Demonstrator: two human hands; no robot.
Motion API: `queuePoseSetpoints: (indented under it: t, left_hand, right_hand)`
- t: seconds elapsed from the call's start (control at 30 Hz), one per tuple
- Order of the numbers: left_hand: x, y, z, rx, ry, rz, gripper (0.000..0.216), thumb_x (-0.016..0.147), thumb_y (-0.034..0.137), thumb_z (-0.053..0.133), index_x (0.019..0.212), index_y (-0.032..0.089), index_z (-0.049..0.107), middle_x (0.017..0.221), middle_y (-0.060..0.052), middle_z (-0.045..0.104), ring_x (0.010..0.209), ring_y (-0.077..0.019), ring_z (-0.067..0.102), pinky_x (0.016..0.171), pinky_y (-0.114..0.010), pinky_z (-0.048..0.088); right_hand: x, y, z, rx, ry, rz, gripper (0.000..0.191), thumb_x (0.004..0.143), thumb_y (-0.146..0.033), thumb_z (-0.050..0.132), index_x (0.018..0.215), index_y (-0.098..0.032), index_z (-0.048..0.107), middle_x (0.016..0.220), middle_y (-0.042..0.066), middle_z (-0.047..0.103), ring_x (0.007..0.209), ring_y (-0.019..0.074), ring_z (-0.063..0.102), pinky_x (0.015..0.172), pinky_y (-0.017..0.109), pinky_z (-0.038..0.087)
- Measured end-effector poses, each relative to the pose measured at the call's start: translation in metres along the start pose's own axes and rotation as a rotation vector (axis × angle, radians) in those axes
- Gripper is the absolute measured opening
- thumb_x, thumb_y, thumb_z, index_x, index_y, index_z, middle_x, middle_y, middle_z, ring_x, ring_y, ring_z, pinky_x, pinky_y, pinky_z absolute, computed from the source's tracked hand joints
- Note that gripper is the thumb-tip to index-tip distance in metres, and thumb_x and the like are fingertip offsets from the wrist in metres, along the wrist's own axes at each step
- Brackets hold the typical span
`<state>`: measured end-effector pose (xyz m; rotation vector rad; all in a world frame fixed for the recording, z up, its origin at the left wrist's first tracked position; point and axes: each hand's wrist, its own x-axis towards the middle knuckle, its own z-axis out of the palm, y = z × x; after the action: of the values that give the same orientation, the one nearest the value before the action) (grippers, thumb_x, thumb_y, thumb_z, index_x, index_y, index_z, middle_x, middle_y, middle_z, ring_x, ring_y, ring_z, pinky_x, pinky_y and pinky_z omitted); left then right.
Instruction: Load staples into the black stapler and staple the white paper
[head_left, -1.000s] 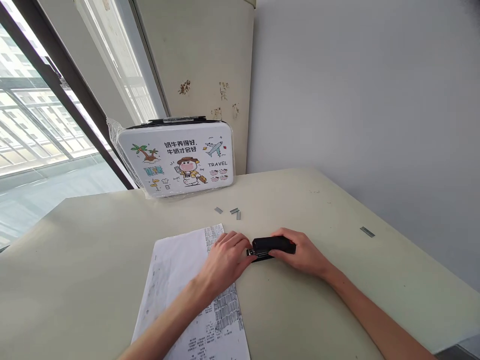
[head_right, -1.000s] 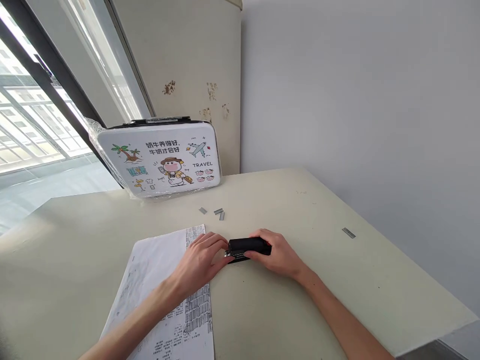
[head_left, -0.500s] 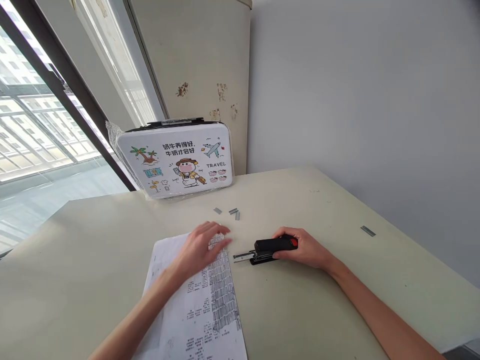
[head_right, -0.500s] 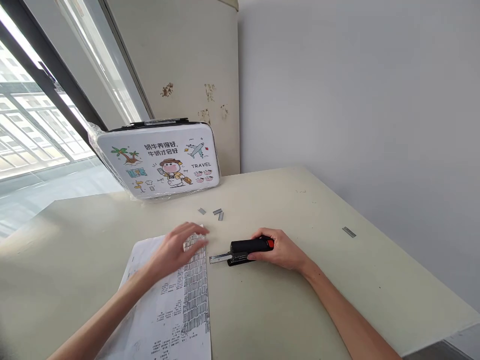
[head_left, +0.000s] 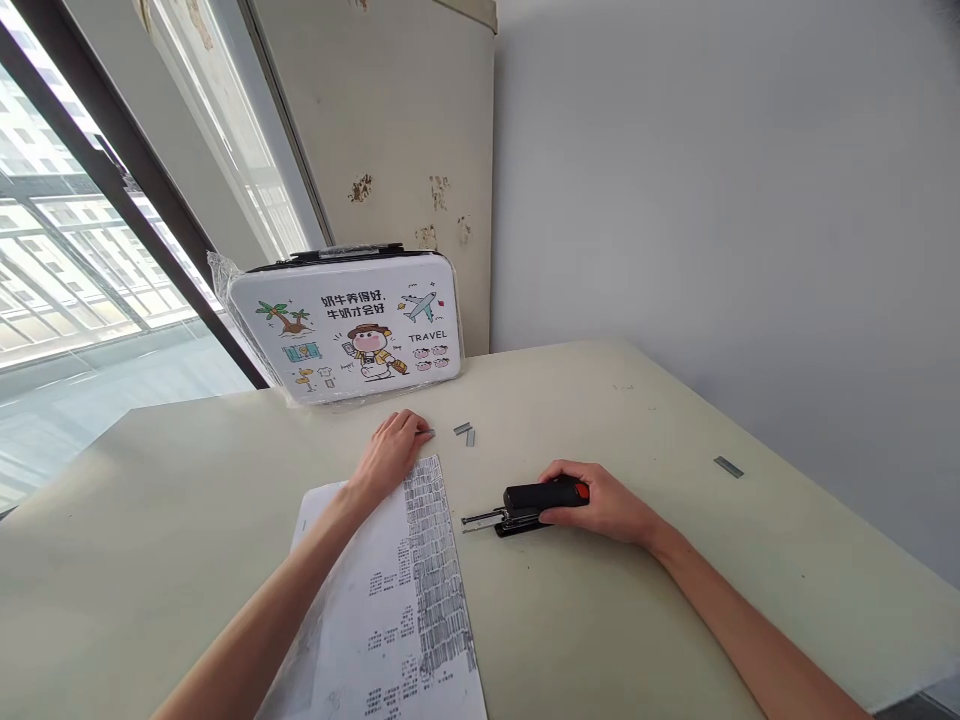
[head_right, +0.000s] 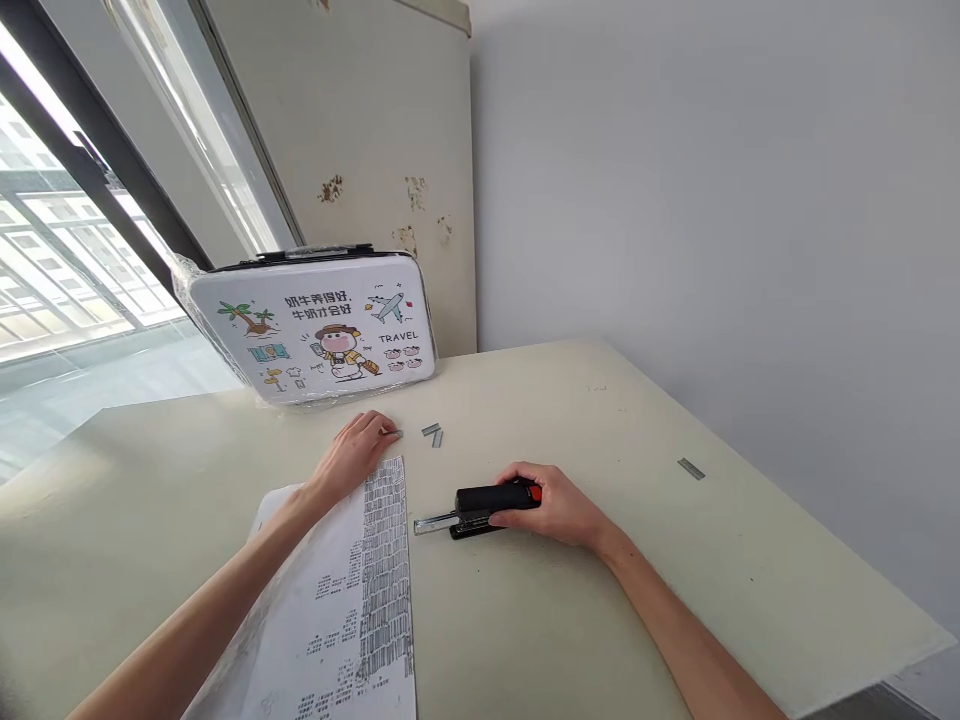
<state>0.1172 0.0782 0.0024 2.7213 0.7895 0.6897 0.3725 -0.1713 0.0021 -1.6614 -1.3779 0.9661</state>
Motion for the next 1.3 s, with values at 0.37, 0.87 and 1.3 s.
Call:
queuePoseSetpoints:
  t: [0.37, 0.87, 1.3]
  left_hand:
    - [-0.068, 0.074, -0.018, -0.359, 0.033, -0.218, 0.032, 0.108, 0.046, 0.042, 0.119, 0.027, 0.065, 0.090, -0.002, 0.069, 0.071, -0.0177, 0.063, 0.066, -0.030, 0.053]
    - [-0.086, 0.100, -0.013, -0.401, -0.033, -0.179, 0.023, 0.100, 0.046, 0.063, 0.107, 0.028, 0.075, 0.091, -0.002, 0.071, 0.085, -0.0195, 0.067, 0.074, -0.029, 0.054]
    - [-0.089, 0.102, -0.005, -0.356, -0.059, -0.048, 0.022, 0.105, 0.040, 0.058, 0.108, 0.025, 0.073, 0.103, -0.004, 0.071, 0.084, -0.0177, 0.067, 0.070, -0.028, 0.056]
  right_hand:
    - [-0.003, -0.004, 0.001, -0.051, -0.013, 0.031, 0.036, 0.078, -0.053, 0.081, 0.099, -0.026, 0.070, 0.095, 0.001, 0.069, 0.082, 0.0194, 0.059, 0.070, 0.030, 0.048]
    - [-0.003, -0.001, 0.001, -0.058, -0.051, 0.029, 0.038, 0.082, -0.057, 0.078, 0.102, -0.027, 0.069, 0.097, 0.002, 0.068, 0.084, 0.0203, 0.059, 0.071, 0.031, 0.044]
    - [-0.003, -0.001, 0.002, -0.060, -0.044, 0.018, 0.035, 0.083, -0.056, 0.078, 0.102, -0.027, 0.069, 0.098, 0.002, 0.069, 0.085, 0.0209, 0.058, 0.071, 0.031, 0.042]
